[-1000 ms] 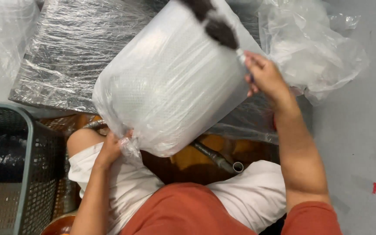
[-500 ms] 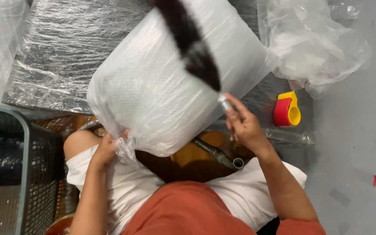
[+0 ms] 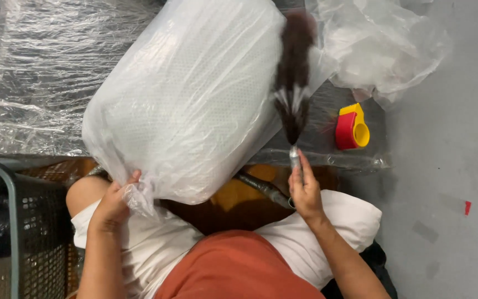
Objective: The person sits on the floor and uses a feather duster to wipe the surface of a black plastic-wrapped package, then places it in a basket. The person then dusts a white bubble-wrapped package, turning it over to clean multiple sides, and finally ties the plastic bag closed.
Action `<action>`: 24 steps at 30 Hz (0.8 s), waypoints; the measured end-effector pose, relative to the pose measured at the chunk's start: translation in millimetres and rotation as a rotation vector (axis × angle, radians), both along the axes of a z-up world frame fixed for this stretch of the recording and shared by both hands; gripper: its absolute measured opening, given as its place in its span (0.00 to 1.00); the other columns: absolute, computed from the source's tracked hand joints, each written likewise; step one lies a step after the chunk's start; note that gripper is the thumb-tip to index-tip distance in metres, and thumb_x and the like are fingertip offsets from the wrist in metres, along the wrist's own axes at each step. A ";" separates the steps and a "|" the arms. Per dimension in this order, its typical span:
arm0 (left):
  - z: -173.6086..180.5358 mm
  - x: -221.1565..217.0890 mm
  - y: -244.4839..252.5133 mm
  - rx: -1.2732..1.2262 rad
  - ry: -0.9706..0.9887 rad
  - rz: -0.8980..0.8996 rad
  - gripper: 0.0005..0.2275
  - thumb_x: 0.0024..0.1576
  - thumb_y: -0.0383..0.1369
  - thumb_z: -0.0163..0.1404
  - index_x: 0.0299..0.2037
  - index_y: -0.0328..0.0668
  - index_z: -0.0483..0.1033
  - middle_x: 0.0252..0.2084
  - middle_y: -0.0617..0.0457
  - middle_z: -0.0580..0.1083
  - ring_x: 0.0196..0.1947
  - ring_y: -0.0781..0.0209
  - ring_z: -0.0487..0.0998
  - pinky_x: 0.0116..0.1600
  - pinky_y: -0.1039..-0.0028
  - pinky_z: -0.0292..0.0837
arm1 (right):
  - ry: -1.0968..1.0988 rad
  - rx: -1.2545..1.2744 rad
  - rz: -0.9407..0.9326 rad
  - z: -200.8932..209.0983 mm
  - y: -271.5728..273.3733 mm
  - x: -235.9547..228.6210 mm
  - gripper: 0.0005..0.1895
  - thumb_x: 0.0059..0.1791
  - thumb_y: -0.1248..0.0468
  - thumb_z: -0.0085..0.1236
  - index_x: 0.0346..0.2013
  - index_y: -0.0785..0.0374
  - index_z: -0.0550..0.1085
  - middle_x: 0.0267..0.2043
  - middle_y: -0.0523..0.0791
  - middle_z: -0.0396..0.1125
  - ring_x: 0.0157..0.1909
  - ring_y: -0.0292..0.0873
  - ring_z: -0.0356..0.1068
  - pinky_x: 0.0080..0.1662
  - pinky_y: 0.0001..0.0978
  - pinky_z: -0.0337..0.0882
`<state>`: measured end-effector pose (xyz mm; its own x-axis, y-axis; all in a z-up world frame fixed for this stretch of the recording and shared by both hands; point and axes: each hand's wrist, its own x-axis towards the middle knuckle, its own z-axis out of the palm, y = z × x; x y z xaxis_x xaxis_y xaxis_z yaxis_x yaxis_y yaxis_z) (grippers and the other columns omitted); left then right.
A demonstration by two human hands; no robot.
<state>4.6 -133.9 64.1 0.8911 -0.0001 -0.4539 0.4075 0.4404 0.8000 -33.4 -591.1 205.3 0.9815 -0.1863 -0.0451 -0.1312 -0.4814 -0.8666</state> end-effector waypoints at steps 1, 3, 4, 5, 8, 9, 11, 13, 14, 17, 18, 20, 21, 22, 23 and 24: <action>10.3 0.5 -3.9 0.019 0.025 0.032 0.09 0.65 0.36 0.55 0.48 0.41 0.82 0.31 0.48 0.78 0.27 0.62 0.78 0.39 0.66 0.78 | 0.009 -0.090 0.031 -0.6 6.5 -6.6 0.26 0.59 0.58 0.40 0.73 0.52 0.63 0.35 0.50 0.71 0.33 0.46 0.70 0.36 0.38 0.70; 39.4 4.0 -14.4 0.040 0.046 0.053 0.08 0.65 0.35 0.56 0.46 0.40 0.82 0.30 0.49 0.77 0.27 0.63 0.78 0.39 0.66 0.79 | 0.017 -0.178 0.051 -2.5 15.9 -14.1 0.28 0.57 0.58 0.45 0.73 0.49 0.64 0.49 0.57 0.76 0.46 0.54 0.76 0.45 0.47 0.74; 57.1 5.8 -22.0 0.030 0.062 0.101 0.08 0.64 0.36 0.58 0.44 0.39 0.81 0.31 0.48 0.78 0.27 0.62 0.77 0.39 0.67 0.78 | -0.073 -0.248 0.173 -3.6 17.9 -14.7 0.27 0.55 0.57 0.48 0.70 0.49 0.67 0.54 0.51 0.75 0.49 0.53 0.76 0.47 0.45 0.75; 74.4 7.4 -29.5 0.020 0.078 0.150 0.09 0.63 0.36 0.59 0.43 0.38 0.81 0.31 0.47 0.78 0.26 0.62 0.77 0.39 0.68 0.78 | -0.163 -0.319 0.295 -5.2 20.0 -15.3 0.26 0.54 0.56 0.51 0.68 0.49 0.70 0.59 0.46 0.73 0.52 0.53 0.76 0.48 0.43 0.77; 85.6 7.1 -37.9 0.026 0.150 0.214 0.09 0.63 0.35 0.60 0.42 0.37 0.80 0.32 0.48 0.77 0.28 0.63 0.77 0.44 0.69 0.78 | 0.046 -0.287 -0.101 -38.8 -32.8 22.2 0.24 0.59 0.54 0.42 0.65 0.65 0.66 0.51 0.66 0.71 0.51 0.72 0.71 0.50 0.65 0.72; 68.9 2.2 -36.7 0.028 0.153 0.208 0.09 0.63 0.35 0.60 0.42 0.37 0.80 0.32 0.48 0.77 0.28 0.63 0.77 0.44 0.69 0.78 | 0.050 -0.287 -0.107 -35.3 -41.7 31.1 0.24 0.59 0.54 0.42 0.65 0.65 0.66 0.51 0.66 0.71 0.51 0.72 0.71 0.50 0.65 0.72; 36.4 1.5 -35.6 0.056 0.281 0.259 0.14 0.62 0.40 0.61 0.48 0.39 0.77 0.39 0.50 0.78 0.36 0.61 0.78 0.50 0.69 0.78 | 0.160 0.024 -0.455 -26.6 -61.2 59.8 0.25 0.62 0.47 0.34 0.64 0.60 0.66 0.23 0.43 0.62 0.20 0.40 0.65 0.20 0.33 0.70; -12.1 2.3 -27.2 0.073 0.271 0.224 0.17 0.63 0.41 0.59 0.55 0.40 0.74 0.47 0.47 0.76 0.43 0.57 0.78 0.56 0.66 0.74 | -0.022 -0.186 -0.268 -8.2 -35.2 54.2 0.22 0.61 0.53 0.40 0.63 0.63 0.67 0.32 0.54 0.67 0.31 0.55 0.69 0.29 0.46 0.72; -37.1 -1.3 -21.7 0.095 0.277 0.180 0.21 0.63 0.42 0.58 0.61 0.40 0.70 0.55 0.44 0.75 0.50 0.53 0.78 0.62 0.63 0.71 | -0.187 -0.394 -0.084 -0.3 -21.0 46.4 0.21 0.60 0.58 0.46 0.63 0.67 0.68 0.41 0.66 0.73 0.43 0.70 0.74 0.38 0.59 0.73; -6.0 -8.5 -50.0 0.201 0.254 0.128 0.21 0.62 0.45 0.57 0.54 0.35 0.73 0.49 0.39 0.76 0.48 0.49 0.79 0.59 0.60 0.71 | -0.282 -0.473 0.528 47.7 42.8 25.0 0.25 0.53 0.53 0.53 0.66 0.47 0.71 0.53 0.43 0.76 0.45 0.49 0.78 0.41 0.41 0.79; 6.9 -15.4 -60.8 0.207 0.256 0.133 0.21 0.62 0.45 0.57 0.54 0.35 0.73 0.49 0.39 0.76 0.48 0.49 0.79 0.59 0.60 0.71 | -0.283 -0.467 0.531 66.5 49.3 33.8 0.25 0.53 0.53 0.53 0.66 0.47 0.71 0.53 0.43 0.76 0.45 0.49 0.78 0.41 0.41 0.79; 32.1 -28.9 -83.0 0.376 0.236 0.033 0.25 0.59 0.49 0.58 0.43 0.26 0.77 0.41 0.32 0.77 0.45 0.42 0.80 0.56 0.57 0.71 | -0.476 -0.628 0.752 103.8 61.7 51.9 0.24 0.54 0.53 0.53 0.64 0.52 0.73 0.23 0.44 0.66 0.24 0.51 0.73 0.26 0.41 0.75; 43.9 -31.1 -87.3 0.382 0.237 0.040 0.25 0.59 0.49 0.58 0.43 0.26 0.77 0.41 0.32 0.77 0.45 0.42 0.80 0.56 0.57 0.71 | -0.481 -0.621 0.757 104.1 48.7 69.5 0.24 0.54 0.53 0.53 0.64 0.52 0.73 0.23 0.44 0.66 0.24 0.51 0.73 0.26 0.41 0.75; 55.3 -31.4 -91.8 0.464 0.223 -0.011 0.27 0.57 0.51 0.58 0.38 0.22 0.79 0.37 0.29 0.78 0.43 0.39 0.81 0.54 0.55 0.71 | -0.403 -0.613 0.666 104.9 36.2 87.8 0.23 0.53 0.52 0.54 0.63 0.51 0.73 0.34 0.49 0.71 0.34 0.55 0.74 0.33 0.47 0.76; 66.9 -32.0 -95.8 0.546 0.210 -0.062 0.31 0.56 0.53 0.58 0.33 0.18 0.81 0.33 0.25 0.78 0.41 0.35 0.81 0.52 0.53 0.71 | -0.326 -0.604 0.575 105.9 24.5 106.0 0.22 0.53 0.52 0.55 0.62 0.50 0.74 0.44 0.53 0.76 0.43 0.60 0.76 0.40 0.53 0.77; 64.1 -33.7 -94.4 0.548 0.205 -0.051 0.31 0.56 0.53 0.58 0.33 0.18 0.81 0.33 0.25 0.78 0.41 0.35 0.81 0.52 0.53 0.71 | -0.337 -0.603 0.580 101.4 0.0 123.2 0.22 0.53 0.52 0.55 0.62 0.50 0.74 0.44 0.53 0.76 0.43 0.60 0.76 0.40 0.53 0.77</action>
